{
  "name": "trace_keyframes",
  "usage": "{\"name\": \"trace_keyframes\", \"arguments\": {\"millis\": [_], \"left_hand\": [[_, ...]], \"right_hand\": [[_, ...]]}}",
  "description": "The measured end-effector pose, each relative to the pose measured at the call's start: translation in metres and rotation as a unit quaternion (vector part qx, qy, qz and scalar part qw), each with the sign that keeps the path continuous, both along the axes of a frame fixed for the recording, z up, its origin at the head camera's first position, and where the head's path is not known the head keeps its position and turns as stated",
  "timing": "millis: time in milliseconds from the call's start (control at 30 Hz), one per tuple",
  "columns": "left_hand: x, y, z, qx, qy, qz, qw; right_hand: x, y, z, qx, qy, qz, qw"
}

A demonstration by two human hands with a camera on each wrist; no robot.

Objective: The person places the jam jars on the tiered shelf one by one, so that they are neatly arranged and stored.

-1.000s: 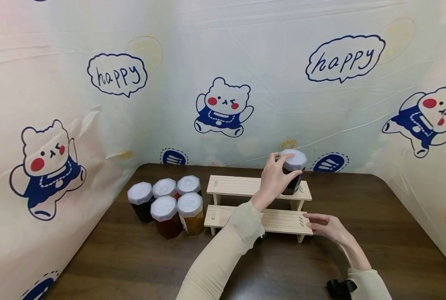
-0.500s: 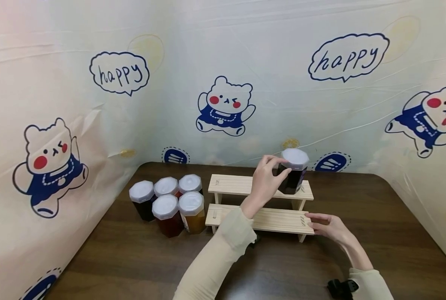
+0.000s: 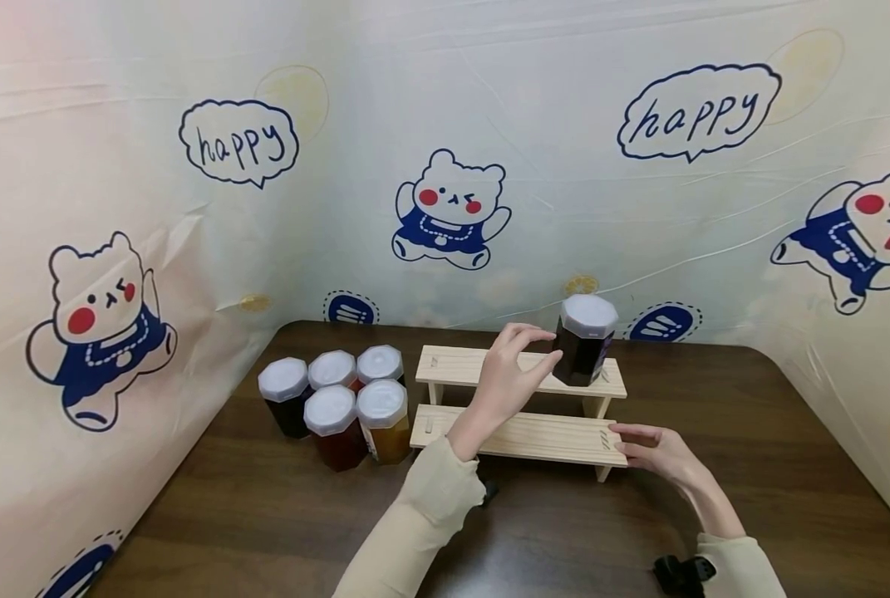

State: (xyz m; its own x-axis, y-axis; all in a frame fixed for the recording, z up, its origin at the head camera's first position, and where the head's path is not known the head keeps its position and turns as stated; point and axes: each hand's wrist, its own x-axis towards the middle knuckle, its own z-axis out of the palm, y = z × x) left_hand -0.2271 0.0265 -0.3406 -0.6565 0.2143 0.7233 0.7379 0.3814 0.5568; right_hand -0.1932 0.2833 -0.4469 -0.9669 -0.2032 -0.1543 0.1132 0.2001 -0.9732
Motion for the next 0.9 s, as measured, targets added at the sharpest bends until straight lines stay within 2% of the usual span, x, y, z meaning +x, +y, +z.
{"name": "trace_keyframes", "arguments": {"millis": [100,267,367,633,900], "left_hand": [[0.004,-0.010,-0.001,-0.007,-0.011,-0.009,0.9999],[0.010,-0.030,-0.001,-0.040,-0.057,-0.031,0.9971],[0.012,-0.044,0.000,-0.060,-0.077,-0.032,0.9947],[0.016,-0.080,-0.001,-0.110,-0.094,-0.007,0.9894],[0.021,-0.108,-0.008,-0.122,-0.087,0.015,0.9886]], "right_hand": [[0.000,0.000,0.000,0.003,-0.002,-0.004,1.000],[-0.001,-0.001,0.000,0.010,-0.006,-0.011,1.000],[-0.001,-0.001,0.000,0.008,-0.007,-0.011,1.000],[-0.002,0.000,0.000,0.013,-0.013,-0.010,1.000],[-0.001,-0.001,0.000,-0.001,-0.011,-0.011,1.000]]}}
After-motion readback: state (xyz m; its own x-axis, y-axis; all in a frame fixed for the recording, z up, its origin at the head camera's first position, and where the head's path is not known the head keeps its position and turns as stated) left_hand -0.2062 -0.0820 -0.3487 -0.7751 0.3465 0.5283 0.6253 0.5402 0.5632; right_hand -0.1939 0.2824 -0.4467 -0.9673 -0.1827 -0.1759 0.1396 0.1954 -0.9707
